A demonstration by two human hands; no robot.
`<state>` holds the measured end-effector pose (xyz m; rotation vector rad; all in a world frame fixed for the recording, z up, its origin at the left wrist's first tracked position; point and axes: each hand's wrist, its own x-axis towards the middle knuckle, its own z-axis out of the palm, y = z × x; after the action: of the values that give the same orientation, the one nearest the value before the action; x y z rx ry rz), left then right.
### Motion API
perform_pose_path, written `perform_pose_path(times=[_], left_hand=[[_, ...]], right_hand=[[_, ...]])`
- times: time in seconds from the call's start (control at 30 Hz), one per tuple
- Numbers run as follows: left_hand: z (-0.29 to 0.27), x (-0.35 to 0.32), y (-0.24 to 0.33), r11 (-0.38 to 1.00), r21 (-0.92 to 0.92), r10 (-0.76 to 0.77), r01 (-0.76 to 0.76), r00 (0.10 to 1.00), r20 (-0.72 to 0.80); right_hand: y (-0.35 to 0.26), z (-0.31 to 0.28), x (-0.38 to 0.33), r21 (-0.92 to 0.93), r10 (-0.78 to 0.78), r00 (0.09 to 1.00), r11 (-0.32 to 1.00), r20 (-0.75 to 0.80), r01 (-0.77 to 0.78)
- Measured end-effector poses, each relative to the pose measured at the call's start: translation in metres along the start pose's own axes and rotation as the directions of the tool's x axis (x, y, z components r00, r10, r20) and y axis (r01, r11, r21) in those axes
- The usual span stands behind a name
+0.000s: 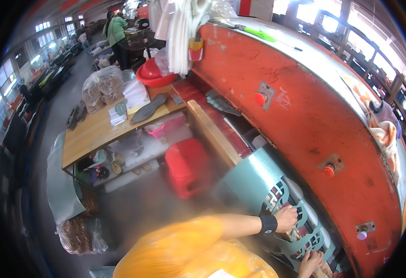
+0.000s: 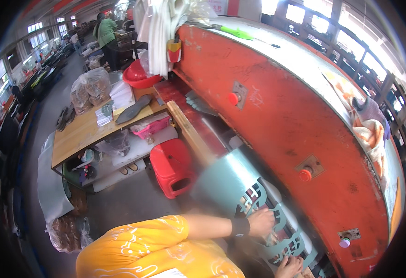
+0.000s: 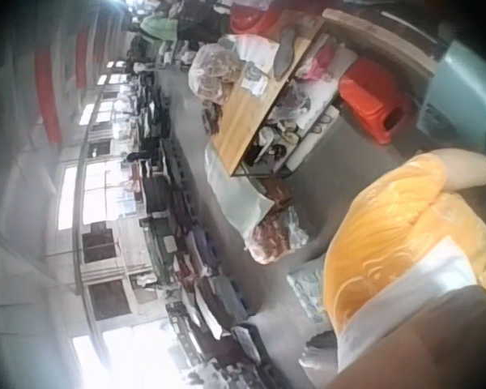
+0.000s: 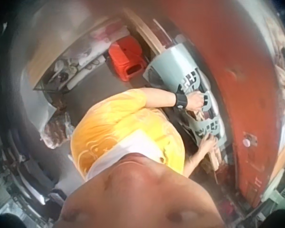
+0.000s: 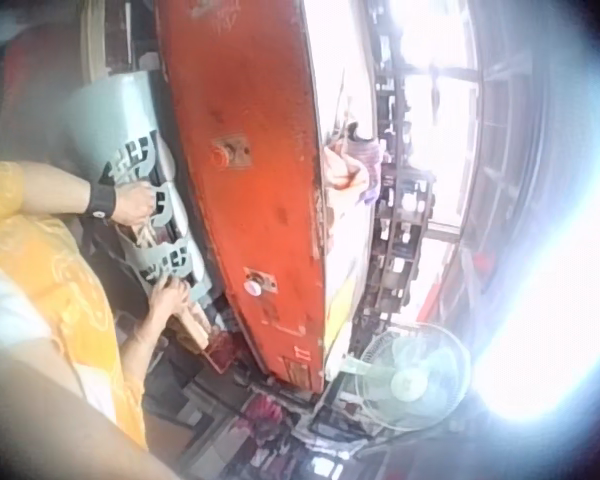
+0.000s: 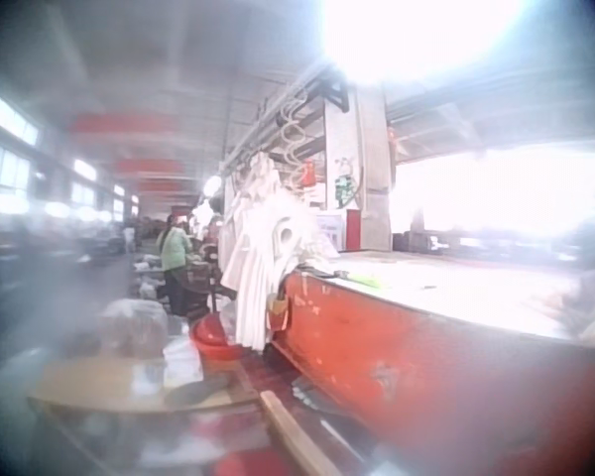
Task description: The person collects cut die pieces from a red die-cutting machine, places them aside, and then loads a large translucent sheet onto the machine. They feed the sheet through the rollers, press a control button, and remove the cut pieces, repeating the cycle.
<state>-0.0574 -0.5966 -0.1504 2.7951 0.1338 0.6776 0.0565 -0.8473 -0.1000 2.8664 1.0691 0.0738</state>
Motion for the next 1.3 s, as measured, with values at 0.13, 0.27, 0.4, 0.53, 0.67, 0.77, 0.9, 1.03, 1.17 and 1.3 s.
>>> perform_pose_path(times=[0.13, 0.27, 0.4, 0.53, 0.67, 0.77, 0.9, 1.03, 1.17, 1.3], left_hand=[[0.008, -0.005, 0.003, 0.997, -0.052, -0.054, 0.055, 0.998, 0.009], [0.006, -0.023, 0.003, 1.000, 0.007, -0.028, 0.028, 0.996, 0.084], [0.000, -0.057, 0.009, 1.000, -0.005, 0.005, -0.004, 0.995, 0.104], [-0.010, -0.078, 0.020, 0.993, -0.119, 0.049, -0.014, 0.952, 0.303], [-0.033, -0.087, 0.023, 0.932, -0.359, 0.134, 0.053, 0.869, 0.476], [-0.053, -0.093, 0.023, 0.796, -0.588, 0.212, 0.141, 0.845, 0.491], [-0.060, -0.068, 0.039, 0.580, -0.809, 0.100, 0.094, 0.978, 0.186], [-0.034, 0.011, 0.068, 0.351, -0.936, -0.019, 0.009, 1.000, 0.003], [0.003, 0.049, 0.075, 0.531, -0.847, 0.116, -0.018, 0.992, 0.052], [0.029, 0.067, 0.069, 0.764, -0.616, 0.370, -0.190, 0.912, 0.178]], right_hand=[[-0.014, -0.009, -0.006, 0.053, 0.024, 0.999, 0.998, 0.022, -0.025], [-0.010, -0.031, -0.006, 0.157, -0.080, 0.981, 0.986, 0.179, 0.052], [0.028, -0.038, 0.006, 0.583, 0.198, 0.964, 0.768, 0.177, -0.265], [0.046, 0.014, 0.036, 0.618, 0.151, 0.955, 0.785, -0.255, 0.041], [0.034, 0.038, 0.050, 0.410, 0.162, 0.977, 0.908, -0.140, -0.092], [0.006, 0.023, 0.030, 0.346, 0.239, 0.966, 0.919, -0.099, -0.191], [-0.039, 0.002, -0.007, 0.379, 0.268, 0.958, 0.901, -0.104, -0.211], [-0.053, -0.009, -0.011, 0.540, 0.290, 0.944, 0.826, -0.161, -0.162], [-0.012, -0.026, 0.025, 0.723, 0.337, 0.916, 0.686, -0.218, -0.080], [0.021, -0.026, 0.046, 0.901, 0.436, 0.887, 0.431, -0.152, -0.057]])
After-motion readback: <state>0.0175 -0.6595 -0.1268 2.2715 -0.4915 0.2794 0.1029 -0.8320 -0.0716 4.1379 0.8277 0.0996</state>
